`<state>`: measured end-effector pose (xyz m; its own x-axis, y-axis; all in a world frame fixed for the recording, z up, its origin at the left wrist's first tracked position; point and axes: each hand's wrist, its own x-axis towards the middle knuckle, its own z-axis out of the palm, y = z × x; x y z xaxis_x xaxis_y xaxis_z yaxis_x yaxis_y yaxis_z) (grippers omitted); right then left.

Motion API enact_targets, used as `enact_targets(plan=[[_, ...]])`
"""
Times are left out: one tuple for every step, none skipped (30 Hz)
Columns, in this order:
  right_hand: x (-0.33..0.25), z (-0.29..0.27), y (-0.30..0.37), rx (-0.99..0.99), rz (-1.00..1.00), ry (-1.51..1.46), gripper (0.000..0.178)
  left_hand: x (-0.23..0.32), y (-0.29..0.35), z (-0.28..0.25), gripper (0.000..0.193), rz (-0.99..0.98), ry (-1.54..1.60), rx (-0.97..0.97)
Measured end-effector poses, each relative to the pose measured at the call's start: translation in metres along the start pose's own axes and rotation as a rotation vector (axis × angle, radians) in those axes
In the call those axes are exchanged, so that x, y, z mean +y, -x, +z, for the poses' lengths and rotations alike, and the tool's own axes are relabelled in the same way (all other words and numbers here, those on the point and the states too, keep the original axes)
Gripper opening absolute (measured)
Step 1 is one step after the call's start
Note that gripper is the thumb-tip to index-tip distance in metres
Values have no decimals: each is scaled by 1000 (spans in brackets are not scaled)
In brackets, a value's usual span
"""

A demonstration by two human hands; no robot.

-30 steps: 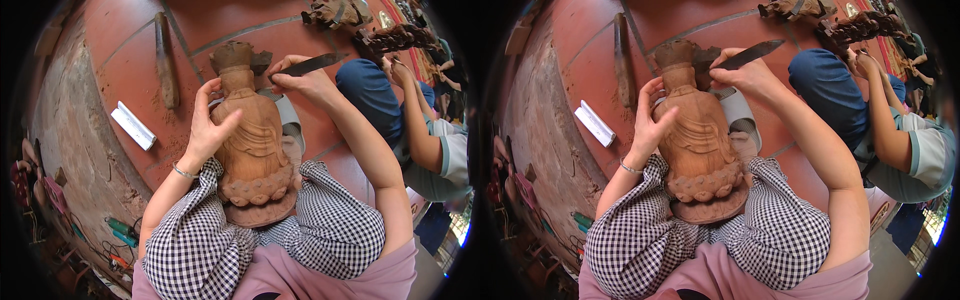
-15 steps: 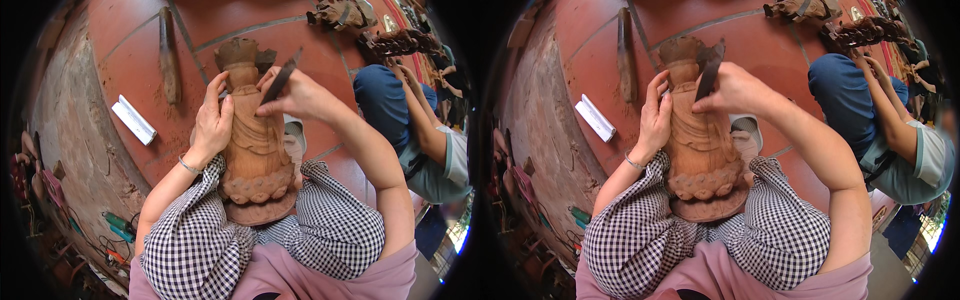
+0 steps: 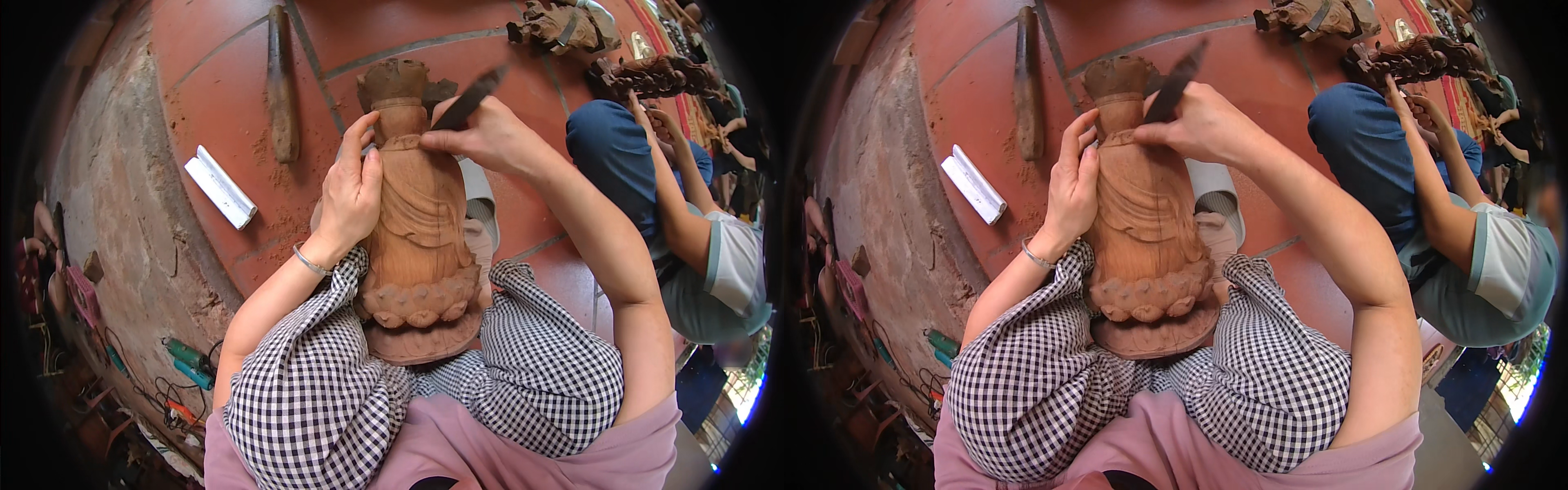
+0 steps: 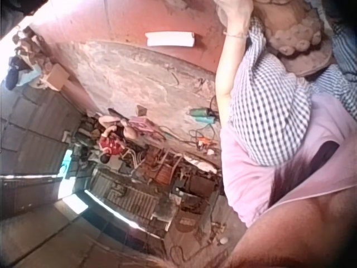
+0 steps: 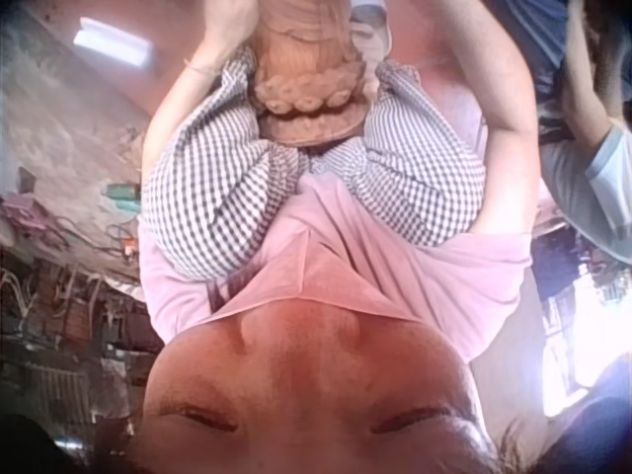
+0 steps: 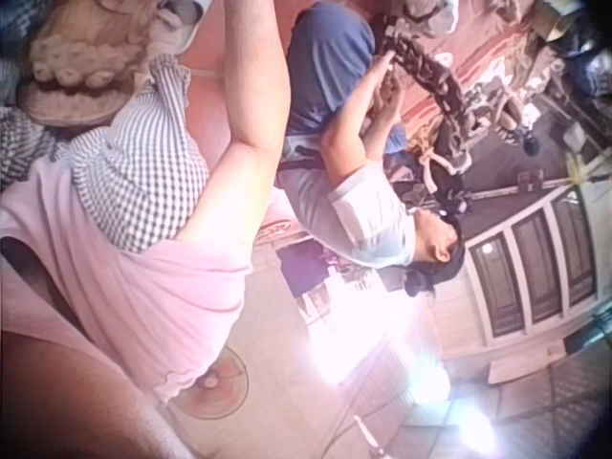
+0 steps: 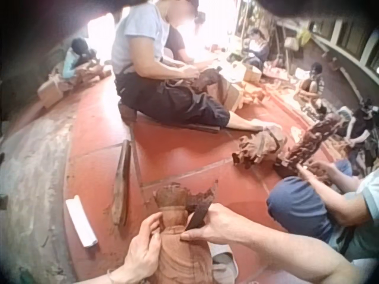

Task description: The person carves a wooden figurine using a chisel, focusing on detailing the upper body and head. They hold the wood between their legs and use precise hand movements to shape the surface.

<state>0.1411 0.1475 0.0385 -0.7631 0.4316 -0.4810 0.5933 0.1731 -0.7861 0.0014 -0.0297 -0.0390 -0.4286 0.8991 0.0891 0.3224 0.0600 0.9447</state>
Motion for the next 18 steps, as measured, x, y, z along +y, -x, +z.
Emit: enact_targets(plan=[[3,4,1,36,-51,27,22,-1,0,0,44,-7,-11,3],[4,11,6,72,-101,55,23,-1,1,0,44,-14,-21,5],[5,17,12,108,-152,82,24,0,0,-1,44,-5,-19,5],[3,29,22,152,-238,160,28,1,0,-2,44,-1,-16,6],[0,36,26,213,-304,269,32,1,-1,-2,43,3,-13,7],[-5,34,25,178,-206,192,33,0,0,-2,43,-3,-13,10],[-10,30,24,148,-109,117,33,0,0,-1,43,-4,-12,13],[-9,26,20,123,-86,99,33,0,1,-1,43,-6,-11,16],[-6,20,13,98,-63,81,32,1,1,-2,42,-16,-21,14],[-3,17,11,77,-40,64,32,3,0,-2,42,-23,-31,10],[0,18,11,103,-63,66,32,4,0,-2,42,-30,-41,6],[3,21,12,129,-87,67,32,5,0,-2,42,-22,-36,8],[4,24,11,152,-112,66,32,5,0,-2,42,-17,-34,12],[-1,34,17,181,-141,164,32,4,1,-2,43,-17,-31,14],[-12,41,26,192,-188,248,30,3,2,-3,43,-23,-33,8],[-12,41,27,237,-188,222,30,4,1,-3,43,-25,-33,1],[-11,41,27,283,-188,195,30,4,0,-3,43,-28,-33,-5],[-10,36,21,212,-106,166,30,3,-1,-2,42,-26,-22,-3]])
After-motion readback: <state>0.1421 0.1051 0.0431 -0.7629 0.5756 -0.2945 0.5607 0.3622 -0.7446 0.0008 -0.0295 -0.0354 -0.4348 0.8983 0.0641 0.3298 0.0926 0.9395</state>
